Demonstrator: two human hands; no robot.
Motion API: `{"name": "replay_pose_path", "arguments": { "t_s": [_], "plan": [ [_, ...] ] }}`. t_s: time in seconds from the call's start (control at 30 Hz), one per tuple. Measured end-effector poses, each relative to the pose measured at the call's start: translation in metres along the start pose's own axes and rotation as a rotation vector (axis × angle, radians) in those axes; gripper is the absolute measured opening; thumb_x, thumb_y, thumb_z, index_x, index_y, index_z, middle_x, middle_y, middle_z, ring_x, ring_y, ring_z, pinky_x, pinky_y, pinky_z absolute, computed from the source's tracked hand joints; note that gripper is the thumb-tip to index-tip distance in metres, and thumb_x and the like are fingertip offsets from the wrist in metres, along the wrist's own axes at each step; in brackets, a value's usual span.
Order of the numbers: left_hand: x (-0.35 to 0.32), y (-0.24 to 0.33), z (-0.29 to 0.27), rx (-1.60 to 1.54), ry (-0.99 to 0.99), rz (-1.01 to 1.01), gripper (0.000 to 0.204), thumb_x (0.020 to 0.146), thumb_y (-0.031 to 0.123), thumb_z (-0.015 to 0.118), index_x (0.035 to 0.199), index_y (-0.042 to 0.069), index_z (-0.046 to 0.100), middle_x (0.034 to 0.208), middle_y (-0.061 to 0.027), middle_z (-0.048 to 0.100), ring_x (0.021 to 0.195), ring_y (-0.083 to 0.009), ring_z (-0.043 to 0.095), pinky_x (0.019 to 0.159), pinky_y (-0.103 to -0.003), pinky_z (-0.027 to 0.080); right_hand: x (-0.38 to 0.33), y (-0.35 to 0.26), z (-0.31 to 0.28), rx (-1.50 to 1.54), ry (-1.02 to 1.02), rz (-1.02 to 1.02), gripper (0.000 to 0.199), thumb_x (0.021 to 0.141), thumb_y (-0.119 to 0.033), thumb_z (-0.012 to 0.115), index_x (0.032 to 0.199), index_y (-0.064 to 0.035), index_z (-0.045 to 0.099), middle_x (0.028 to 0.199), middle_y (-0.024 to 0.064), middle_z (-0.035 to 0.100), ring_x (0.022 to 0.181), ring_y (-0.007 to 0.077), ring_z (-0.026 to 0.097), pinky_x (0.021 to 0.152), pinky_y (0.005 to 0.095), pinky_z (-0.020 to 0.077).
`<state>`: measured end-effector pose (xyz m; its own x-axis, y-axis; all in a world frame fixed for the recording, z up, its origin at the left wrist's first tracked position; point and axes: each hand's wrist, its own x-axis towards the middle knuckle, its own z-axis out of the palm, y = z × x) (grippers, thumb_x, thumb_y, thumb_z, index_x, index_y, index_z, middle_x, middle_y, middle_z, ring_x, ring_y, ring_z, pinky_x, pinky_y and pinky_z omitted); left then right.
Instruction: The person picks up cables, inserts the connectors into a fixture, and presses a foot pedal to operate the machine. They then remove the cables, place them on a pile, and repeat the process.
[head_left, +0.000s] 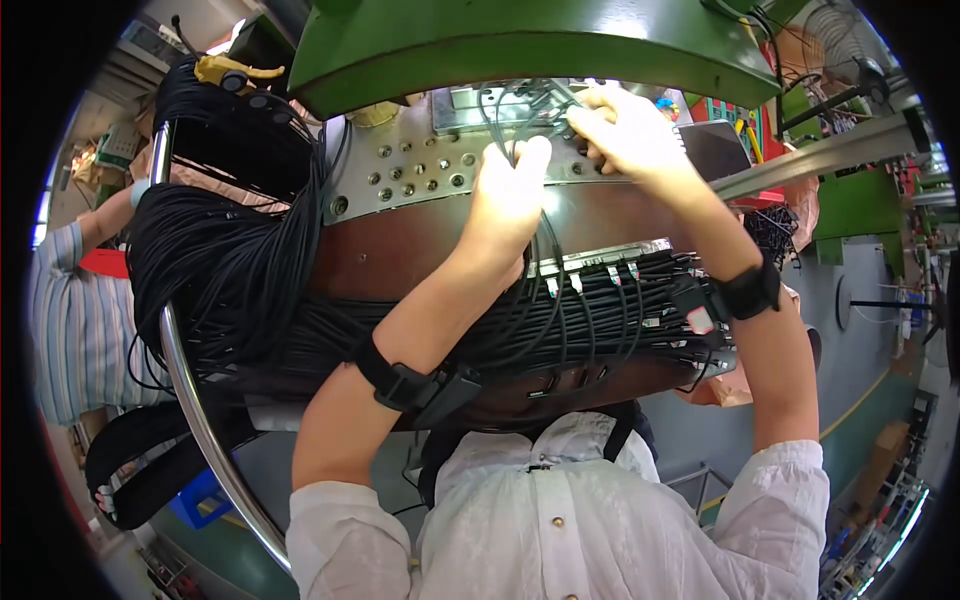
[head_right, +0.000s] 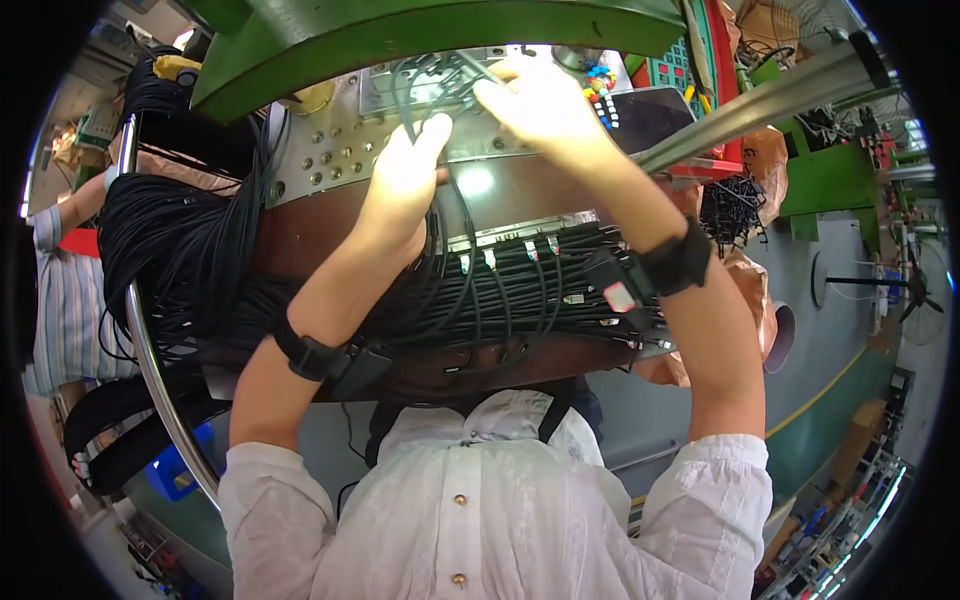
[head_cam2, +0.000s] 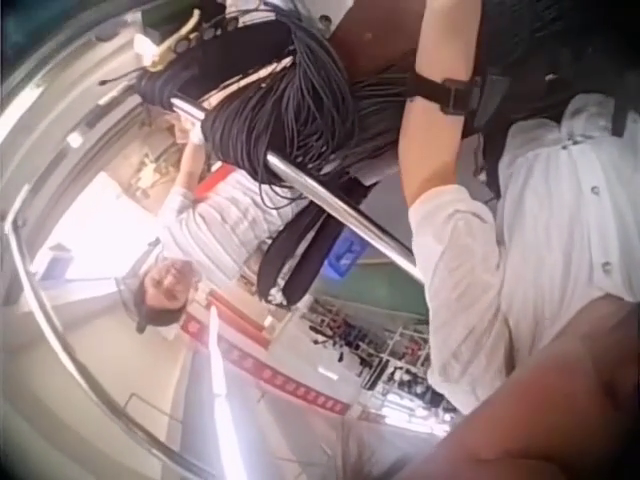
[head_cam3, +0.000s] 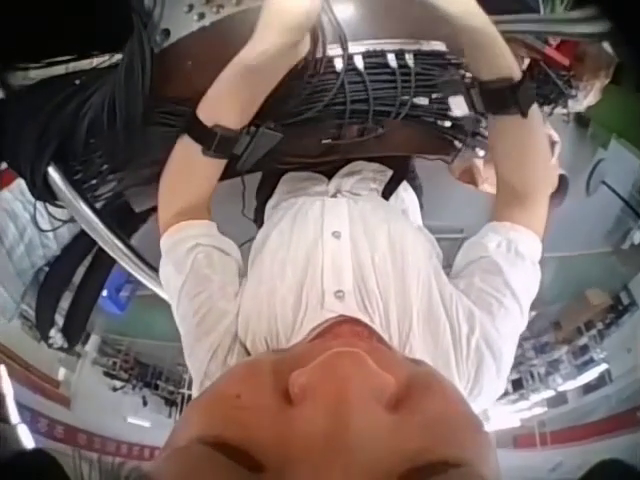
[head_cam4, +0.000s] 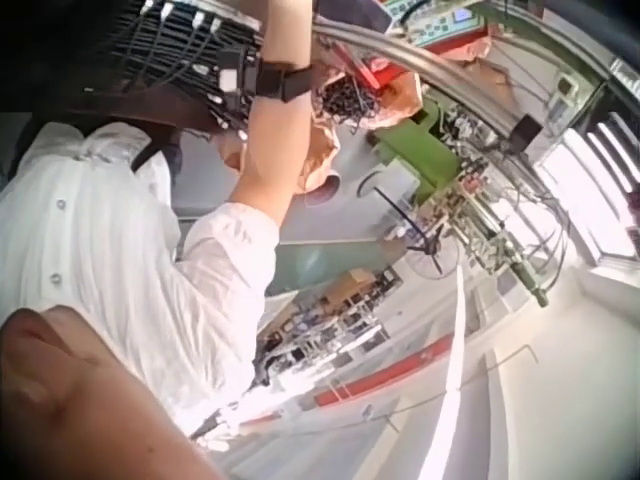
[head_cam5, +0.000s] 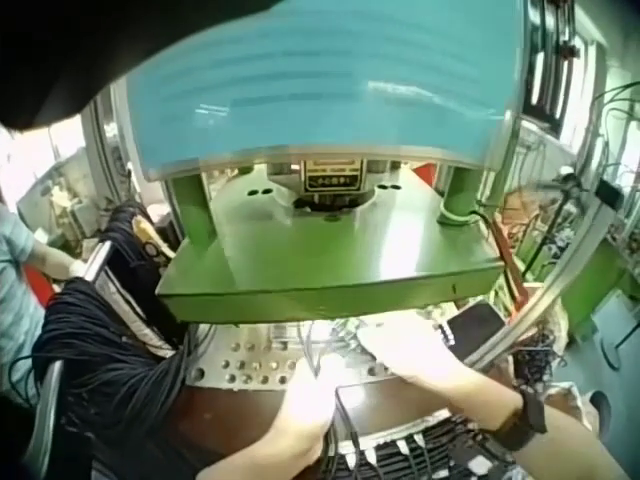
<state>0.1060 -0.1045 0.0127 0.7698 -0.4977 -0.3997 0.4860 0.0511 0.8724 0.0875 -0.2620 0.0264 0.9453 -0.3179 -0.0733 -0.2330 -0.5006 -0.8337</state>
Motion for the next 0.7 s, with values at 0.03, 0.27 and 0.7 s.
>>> {"name": "replay_pose_path", "arguments": {
  "t_s": [0.03,0.27,0.7],
  "plan": [
    [0.003,-0.009,-0.003,0.011,0.08,0.101,0.029,0.095,0.033,0.045,0.098,0.006,0.053,0.078,-0.0008,0.048,0.068,-0.0109,0.048,0.061,-0.022,0.042,0.003,0.008,0.007,-0.171,0.055,-0.245,0.028,0.084,-0.018,0.056,0.109,-0.0075,0.06,0.09,0.0124,0.061,0.078,0.0252,0.058,0.07,0.0333,0.0474],
    [-0.066,0.023,-0.014,-0.345,-0.299,-0.41,0.035,0.097,0.034,0.037,0.067,0.016,0.039,0.049,0.0082,0.024,0.039,-0.0067,0.02,0.038,-0.023,0.017,-0.015,0.02,0.016,-0.369,0.138,-0.703,0.028,0.085,-0.022,0.059,0.106,-0.0029,0.061,0.092,0.0115,0.063,0.071,0.0214,0.058,0.065,0.03,0.0471],
    [-0.039,0.115,-0.242,0.401,0.576,0.132,0.04,0.095,0.032,0.046,0.108,-0.004,0.056,0.097,-0.0112,0.065,0.065,-0.012,0.058,0.06,-0.022,0.046,-0.056,0.033,-0.015,-0.638,0.037,-0.854,0.031,0.075,-0.017,0.066,0.104,-0.0064,0.06,0.096,0.0076,0.06,0.086,0.0244,0.059,0.07,0.0318,0.0495]
  ]
}}
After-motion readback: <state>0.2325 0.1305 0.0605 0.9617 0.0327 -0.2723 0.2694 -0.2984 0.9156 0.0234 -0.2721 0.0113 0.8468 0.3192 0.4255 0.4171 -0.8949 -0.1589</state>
